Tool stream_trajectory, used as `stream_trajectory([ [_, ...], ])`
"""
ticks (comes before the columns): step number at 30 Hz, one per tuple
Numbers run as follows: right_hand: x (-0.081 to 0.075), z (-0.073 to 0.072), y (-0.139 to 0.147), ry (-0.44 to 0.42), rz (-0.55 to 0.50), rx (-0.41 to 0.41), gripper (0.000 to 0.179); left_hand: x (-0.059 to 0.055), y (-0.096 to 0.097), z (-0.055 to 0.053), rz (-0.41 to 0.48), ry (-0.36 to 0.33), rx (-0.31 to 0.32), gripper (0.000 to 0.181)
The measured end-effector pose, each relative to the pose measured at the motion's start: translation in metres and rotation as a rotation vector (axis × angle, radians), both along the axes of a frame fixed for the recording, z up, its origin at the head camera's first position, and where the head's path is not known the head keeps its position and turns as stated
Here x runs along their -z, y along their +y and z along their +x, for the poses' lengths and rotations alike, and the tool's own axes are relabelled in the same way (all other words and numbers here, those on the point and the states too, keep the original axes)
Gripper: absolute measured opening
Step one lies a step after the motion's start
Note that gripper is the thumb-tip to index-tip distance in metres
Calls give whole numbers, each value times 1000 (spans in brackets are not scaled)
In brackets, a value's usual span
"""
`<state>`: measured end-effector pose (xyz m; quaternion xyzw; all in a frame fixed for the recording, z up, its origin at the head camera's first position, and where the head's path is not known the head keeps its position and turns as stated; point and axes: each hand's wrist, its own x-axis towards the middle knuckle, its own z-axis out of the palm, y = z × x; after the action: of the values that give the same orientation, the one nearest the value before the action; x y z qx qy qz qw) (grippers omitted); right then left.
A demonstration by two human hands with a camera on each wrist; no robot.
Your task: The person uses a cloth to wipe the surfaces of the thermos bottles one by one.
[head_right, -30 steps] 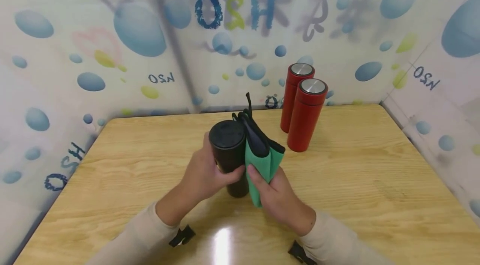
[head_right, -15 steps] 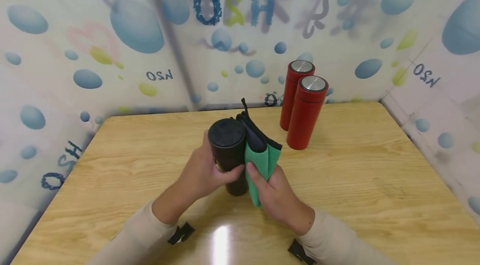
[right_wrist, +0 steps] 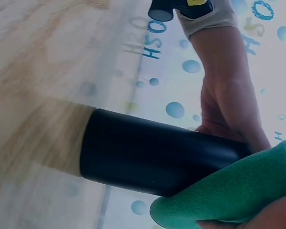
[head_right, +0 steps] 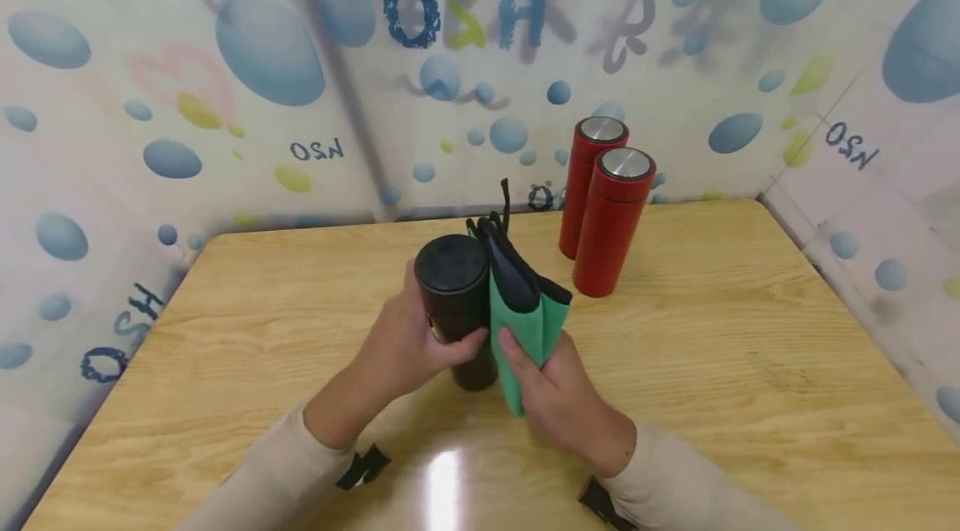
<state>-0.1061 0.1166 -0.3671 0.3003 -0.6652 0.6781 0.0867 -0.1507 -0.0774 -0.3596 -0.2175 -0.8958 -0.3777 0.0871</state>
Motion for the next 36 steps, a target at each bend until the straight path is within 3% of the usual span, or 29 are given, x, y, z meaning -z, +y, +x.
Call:
stream_trajectory([
  [7, 6, -2, -1, -116, 66, 10, 19, 3, 0, 0, -2, 24, -12, 84],
  [13, 15, -4, -2, -184, 76, -11, 24, 5, -2, -1, -13, 53, 6, 83],
  [18, 13, -4, -1, -164, 53, -6, 25, 3, -4, -3, -9, 70, 39, 84],
  [25, 6, 0, 0, -69, -55, -26, 31, -1, -5, -4, -27, 38, 86, 87],
  [31, 5, -3, 2, -173, 10, -16, 27, -2, -6, -5, -24, 28, 90, 88],
  [36, 9, -5, 0, -207, 42, -15, 23, -2, -6, -6, -15, 10, 101, 89],
])
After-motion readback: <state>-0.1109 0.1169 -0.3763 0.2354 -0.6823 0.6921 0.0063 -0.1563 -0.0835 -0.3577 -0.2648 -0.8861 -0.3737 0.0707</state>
